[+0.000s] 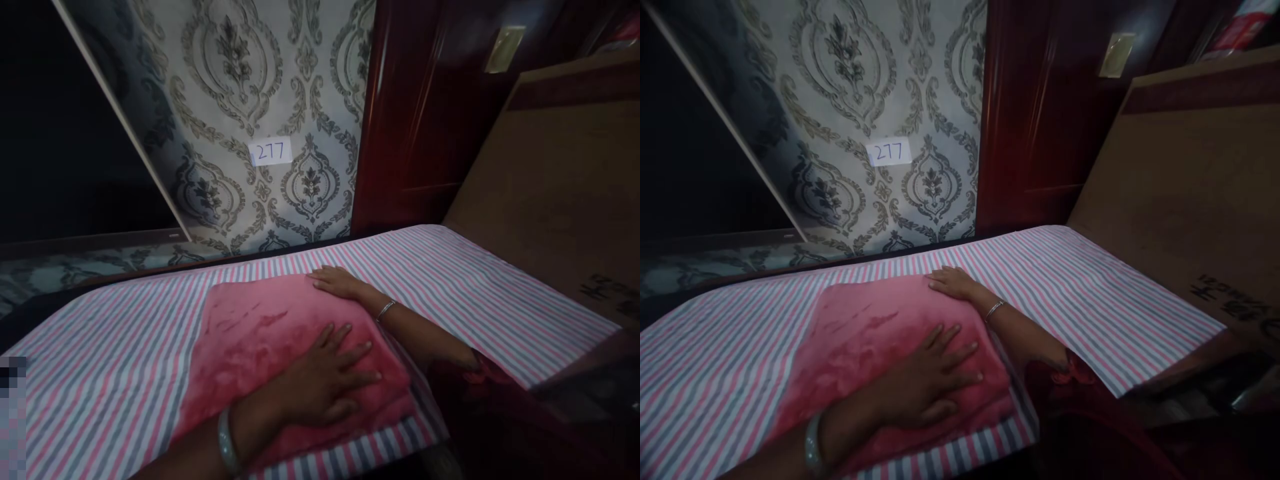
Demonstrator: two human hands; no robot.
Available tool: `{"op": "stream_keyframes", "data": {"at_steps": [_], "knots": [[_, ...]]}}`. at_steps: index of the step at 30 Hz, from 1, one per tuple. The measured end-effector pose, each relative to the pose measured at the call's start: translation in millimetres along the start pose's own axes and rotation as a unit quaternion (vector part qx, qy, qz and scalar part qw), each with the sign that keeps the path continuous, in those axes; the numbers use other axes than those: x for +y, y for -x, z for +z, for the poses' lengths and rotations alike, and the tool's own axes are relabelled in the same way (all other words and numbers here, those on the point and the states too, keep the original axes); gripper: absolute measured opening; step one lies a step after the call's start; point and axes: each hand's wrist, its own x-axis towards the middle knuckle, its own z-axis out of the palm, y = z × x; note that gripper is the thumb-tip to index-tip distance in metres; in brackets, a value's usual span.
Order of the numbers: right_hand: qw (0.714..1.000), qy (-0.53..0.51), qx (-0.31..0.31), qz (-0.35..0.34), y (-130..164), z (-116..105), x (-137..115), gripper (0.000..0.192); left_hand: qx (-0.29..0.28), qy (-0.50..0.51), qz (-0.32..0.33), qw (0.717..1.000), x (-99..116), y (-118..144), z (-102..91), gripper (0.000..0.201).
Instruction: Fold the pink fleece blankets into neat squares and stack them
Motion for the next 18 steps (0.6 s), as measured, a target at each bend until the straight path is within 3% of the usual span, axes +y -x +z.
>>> {"op": "stream_keyframes", "data": {"at_steps": [4, 9, 15, 18], "knots": [[0.999, -0.007, -0.007, 0.041, -18, 3, 17, 0.061, -0.009, 0.016, -0.008, 1.000, -1, -1, -1.2, 0.060], [0.998, -0.002, -0.006, 0.062, -20, 5, 19, 0.059, -0.002, 0.012, -0.004, 1.000, -1, -1, 0.0, 0.058], [0.997, 0.029, 0.015, 0.071, -5, -22, -4, 0.063, 0.017, -0.029, 0.009, 0.999, -3, -3, 1.2, 0.059], [0.998, 0.053, 0.037, -0.007, 7, -37, -31, 0.056, 0.039, -0.042, 0.020, 0.998, 4, -4, -3.0, 0.059]]}}
